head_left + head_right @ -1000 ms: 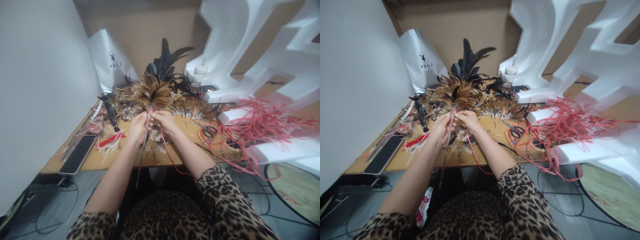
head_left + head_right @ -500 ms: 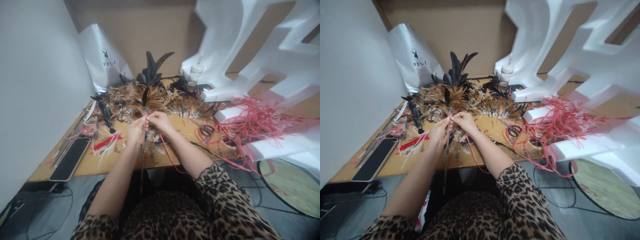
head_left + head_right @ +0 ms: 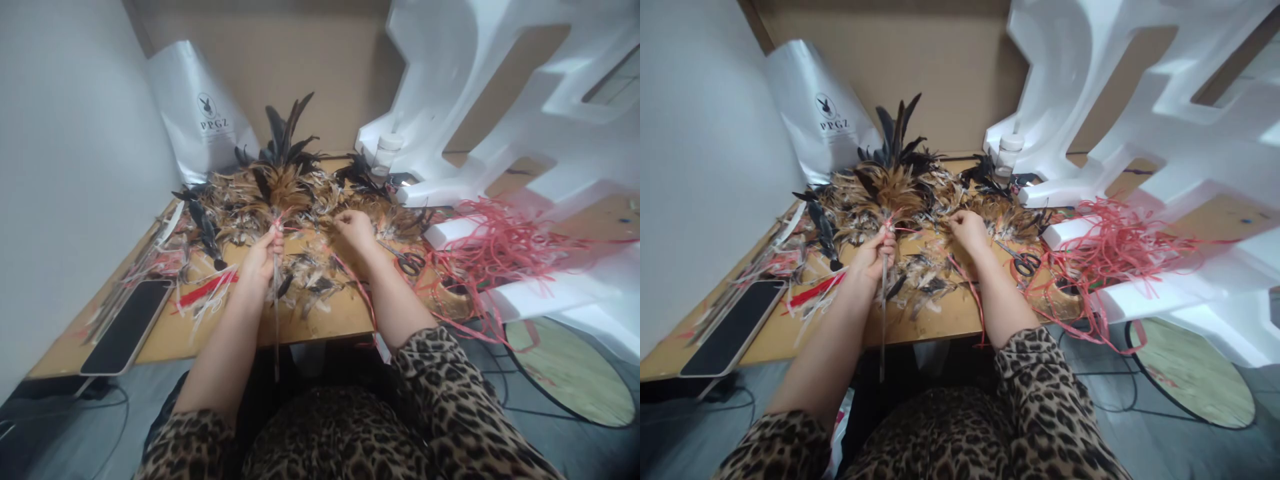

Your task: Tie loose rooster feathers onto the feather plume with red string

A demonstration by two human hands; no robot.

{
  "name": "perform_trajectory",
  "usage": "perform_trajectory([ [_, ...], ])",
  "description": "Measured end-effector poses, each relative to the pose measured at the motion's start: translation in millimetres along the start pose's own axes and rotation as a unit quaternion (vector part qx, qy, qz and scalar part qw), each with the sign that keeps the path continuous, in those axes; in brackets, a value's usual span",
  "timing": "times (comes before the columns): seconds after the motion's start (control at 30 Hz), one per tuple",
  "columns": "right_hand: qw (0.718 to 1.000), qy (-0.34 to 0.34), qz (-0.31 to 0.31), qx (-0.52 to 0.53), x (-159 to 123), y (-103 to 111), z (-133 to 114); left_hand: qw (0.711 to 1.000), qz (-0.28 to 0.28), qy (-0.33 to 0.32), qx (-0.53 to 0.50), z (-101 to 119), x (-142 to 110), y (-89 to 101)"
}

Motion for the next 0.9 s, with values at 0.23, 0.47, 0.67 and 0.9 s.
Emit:
perform_trajectory([
  [0.23, 0.938, 0.015, -0.054, -0.341, 3, -7, 15, 0.999, -0.008, 0.026, -0.029, -2, 7, 11.7],
  [0.47, 0.987, -0.041, -0.032, -0.152, 13, -4, 28, 0.997, 0.004, 0.026, -0.069, 1, 6, 13.2],
  [0.67, 0.886, -0.136, -0.168, 0.41, -1, -14, 14, 0.999, 0.014, 0.006, -0.048, -1, 7, 11.7],
  [0.9, 0.773, -0.117, -0.281, 0.556, -25, -34, -53, 0.999, 0.009, -0.029, -0.021, -3, 8, 11.4],
])
Point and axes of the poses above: each hand's wrist, its own x-axis towards the middle knuckle, its own y-axis out of the back of the hand, z = x × y, the point moved 5 cm from there along x, towards the middle knuckle, and after that the axes turned 4 degrees about -y, right-handed, at the moved point
